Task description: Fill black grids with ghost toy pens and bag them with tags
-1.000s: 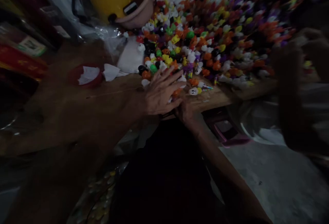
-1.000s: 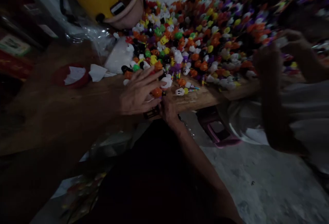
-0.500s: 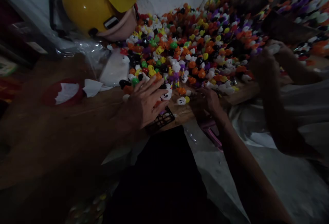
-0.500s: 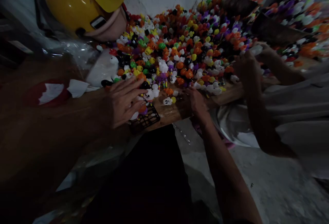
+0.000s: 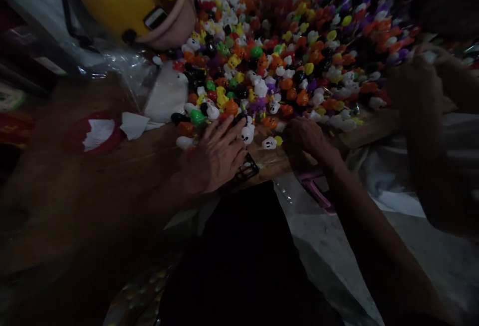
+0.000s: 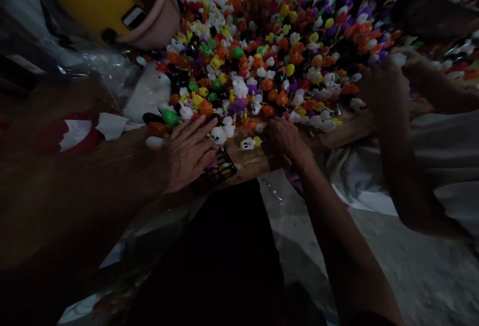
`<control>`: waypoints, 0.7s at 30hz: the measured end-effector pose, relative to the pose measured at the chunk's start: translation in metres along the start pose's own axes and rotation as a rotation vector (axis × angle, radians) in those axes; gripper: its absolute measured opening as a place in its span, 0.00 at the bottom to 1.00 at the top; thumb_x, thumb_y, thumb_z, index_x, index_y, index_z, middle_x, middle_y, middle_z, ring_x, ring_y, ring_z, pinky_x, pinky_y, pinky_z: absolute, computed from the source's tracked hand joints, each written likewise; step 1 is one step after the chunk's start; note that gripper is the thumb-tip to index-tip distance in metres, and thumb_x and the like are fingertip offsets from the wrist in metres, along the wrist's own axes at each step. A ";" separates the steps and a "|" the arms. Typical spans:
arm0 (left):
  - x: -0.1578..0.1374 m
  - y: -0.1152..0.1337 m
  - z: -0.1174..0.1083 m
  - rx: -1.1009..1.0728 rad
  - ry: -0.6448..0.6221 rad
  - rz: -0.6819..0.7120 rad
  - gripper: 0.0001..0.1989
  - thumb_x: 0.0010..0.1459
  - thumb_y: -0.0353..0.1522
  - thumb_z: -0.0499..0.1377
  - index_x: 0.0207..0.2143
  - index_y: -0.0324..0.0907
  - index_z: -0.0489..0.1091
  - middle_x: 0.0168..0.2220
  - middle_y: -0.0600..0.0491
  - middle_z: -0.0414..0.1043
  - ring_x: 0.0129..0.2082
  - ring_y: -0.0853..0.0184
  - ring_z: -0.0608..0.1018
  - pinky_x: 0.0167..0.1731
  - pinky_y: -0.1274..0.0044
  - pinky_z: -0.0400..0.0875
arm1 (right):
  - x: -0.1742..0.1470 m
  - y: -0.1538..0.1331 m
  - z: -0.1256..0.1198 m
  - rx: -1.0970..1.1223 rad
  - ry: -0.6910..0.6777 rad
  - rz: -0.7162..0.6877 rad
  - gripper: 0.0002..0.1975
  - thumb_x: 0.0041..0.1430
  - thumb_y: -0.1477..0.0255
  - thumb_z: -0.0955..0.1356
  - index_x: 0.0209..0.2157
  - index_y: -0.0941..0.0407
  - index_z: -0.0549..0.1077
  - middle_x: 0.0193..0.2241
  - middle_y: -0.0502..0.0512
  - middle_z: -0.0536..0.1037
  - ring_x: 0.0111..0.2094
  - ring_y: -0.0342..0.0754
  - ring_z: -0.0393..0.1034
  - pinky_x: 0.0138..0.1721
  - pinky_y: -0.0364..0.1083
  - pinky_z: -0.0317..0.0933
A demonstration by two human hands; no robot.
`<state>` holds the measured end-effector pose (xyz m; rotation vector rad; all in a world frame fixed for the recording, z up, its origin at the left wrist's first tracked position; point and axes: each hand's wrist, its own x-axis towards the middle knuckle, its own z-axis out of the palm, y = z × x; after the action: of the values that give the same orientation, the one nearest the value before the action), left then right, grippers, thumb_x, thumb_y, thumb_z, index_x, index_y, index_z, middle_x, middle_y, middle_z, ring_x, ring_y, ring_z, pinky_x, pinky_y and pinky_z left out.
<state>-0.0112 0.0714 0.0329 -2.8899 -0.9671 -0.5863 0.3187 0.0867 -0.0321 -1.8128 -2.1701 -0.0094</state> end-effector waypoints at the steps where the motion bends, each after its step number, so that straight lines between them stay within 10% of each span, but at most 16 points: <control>1: 0.000 0.000 0.000 -0.001 0.002 0.002 0.16 0.74 0.34 0.49 0.47 0.43 0.77 0.73 0.50 0.59 0.74 0.51 0.59 0.72 0.52 0.57 | -0.004 -0.006 -0.006 0.001 0.022 0.035 0.08 0.64 0.75 0.65 0.38 0.57 0.78 0.37 0.63 0.82 0.37 0.54 0.73 0.40 0.49 0.63; 7: 0.007 -0.001 -0.014 -0.129 -0.078 -0.038 0.15 0.72 0.35 0.51 0.48 0.41 0.77 0.71 0.47 0.63 0.73 0.50 0.62 0.71 0.51 0.59 | -0.045 -0.061 -0.028 0.236 0.197 0.130 0.12 0.68 0.63 0.66 0.40 0.55 0.79 0.35 0.60 0.82 0.33 0.53 0.74 0.36 0.48 0.65; 14: 0.011 -0.008 -0.034 -0.104 0.110 -0.084 0.16 0.74 0.37 0.49 0.47 0.44 0.77 0.67 0.49 0.69 0.72 0.52 0.65 0.69 0.51 0.61 | -0.075 -0.133 0.014 0.572 0.211 0.233 0.15 0.65 0.62 0.67 0.44 0.58 0.77 0.39 0.62 0.82 0.37 0.56 0.76 0.41 0.52 0.70; 21: -0.001 0.000 -0.021 -0.084 0.023 -0.051 0.16 0.74 0.34 0.50 0.47 0.43 0.77 0.70 0.48 0.64 0.74 0.49 0.60 0.71 0.51 0.58 | -0.053 -0.153 0.045 0.824 0.330 0.283 0.15 0.67 0.59 0.66 0.40 0.54 0.79 0.34 0.56 0.83 0.38 0.55 0.77 0.41 0.52 0.73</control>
<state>-0.0191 0.0682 0.0524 -2.9314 -1.0412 -0.6782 0.1687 0.0148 -0.0584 -1.4589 -1.3644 0.5259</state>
